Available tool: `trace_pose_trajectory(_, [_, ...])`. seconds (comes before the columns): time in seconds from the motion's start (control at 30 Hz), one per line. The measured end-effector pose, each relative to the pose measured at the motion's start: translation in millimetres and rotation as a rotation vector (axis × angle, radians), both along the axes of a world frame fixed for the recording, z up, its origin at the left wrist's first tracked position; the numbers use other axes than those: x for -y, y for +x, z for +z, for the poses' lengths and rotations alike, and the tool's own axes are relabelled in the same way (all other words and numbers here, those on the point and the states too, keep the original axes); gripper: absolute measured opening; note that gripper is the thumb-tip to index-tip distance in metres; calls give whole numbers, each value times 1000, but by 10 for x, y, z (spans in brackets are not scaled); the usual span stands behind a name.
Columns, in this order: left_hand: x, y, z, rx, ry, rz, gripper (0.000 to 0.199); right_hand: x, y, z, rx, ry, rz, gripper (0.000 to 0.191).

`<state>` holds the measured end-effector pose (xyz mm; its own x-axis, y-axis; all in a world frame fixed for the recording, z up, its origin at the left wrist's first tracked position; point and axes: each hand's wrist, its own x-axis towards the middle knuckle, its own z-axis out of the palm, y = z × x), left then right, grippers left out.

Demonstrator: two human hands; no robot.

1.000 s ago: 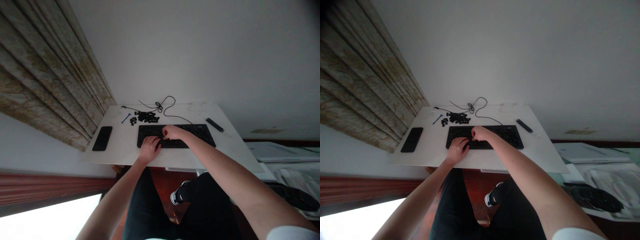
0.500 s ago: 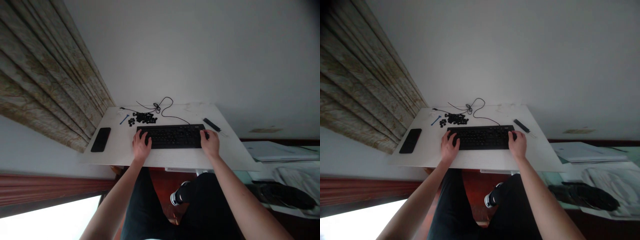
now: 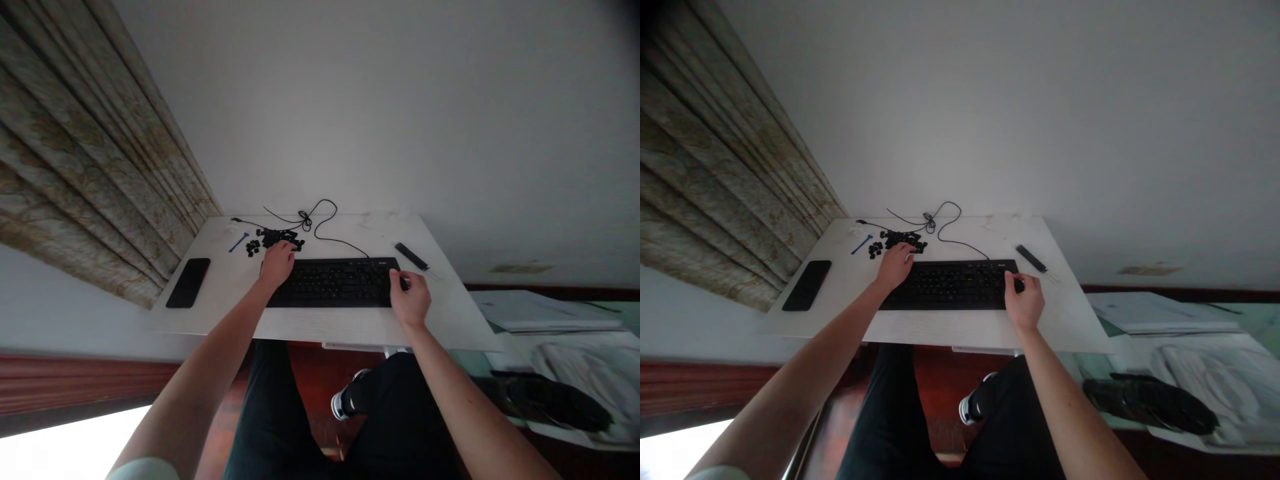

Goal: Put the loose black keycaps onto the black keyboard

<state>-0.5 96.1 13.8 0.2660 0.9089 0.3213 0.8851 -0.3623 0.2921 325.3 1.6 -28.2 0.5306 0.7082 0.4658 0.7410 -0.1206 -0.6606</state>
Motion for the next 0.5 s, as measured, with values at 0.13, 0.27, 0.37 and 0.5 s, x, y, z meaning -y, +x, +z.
trace_pose_trajectory(0.13, [-372,150,53,-215,-108,-40,24,14,-9,25,7,-9,12,47])
trace_pose_trajectory(0.27, [-476,257,22,-311,-147,-45,21,10,-4,30,27,-21,37,47])
trace_pose_trajectory(0.37, [-478,286,-2,-309,-150,-56,21,-1,0,26,40,-38,45,46])
trace_pose_trajectory(0.5, [-475,278,-13,-276,-179,-57,22,-19,9,10,58,-49,53,44])
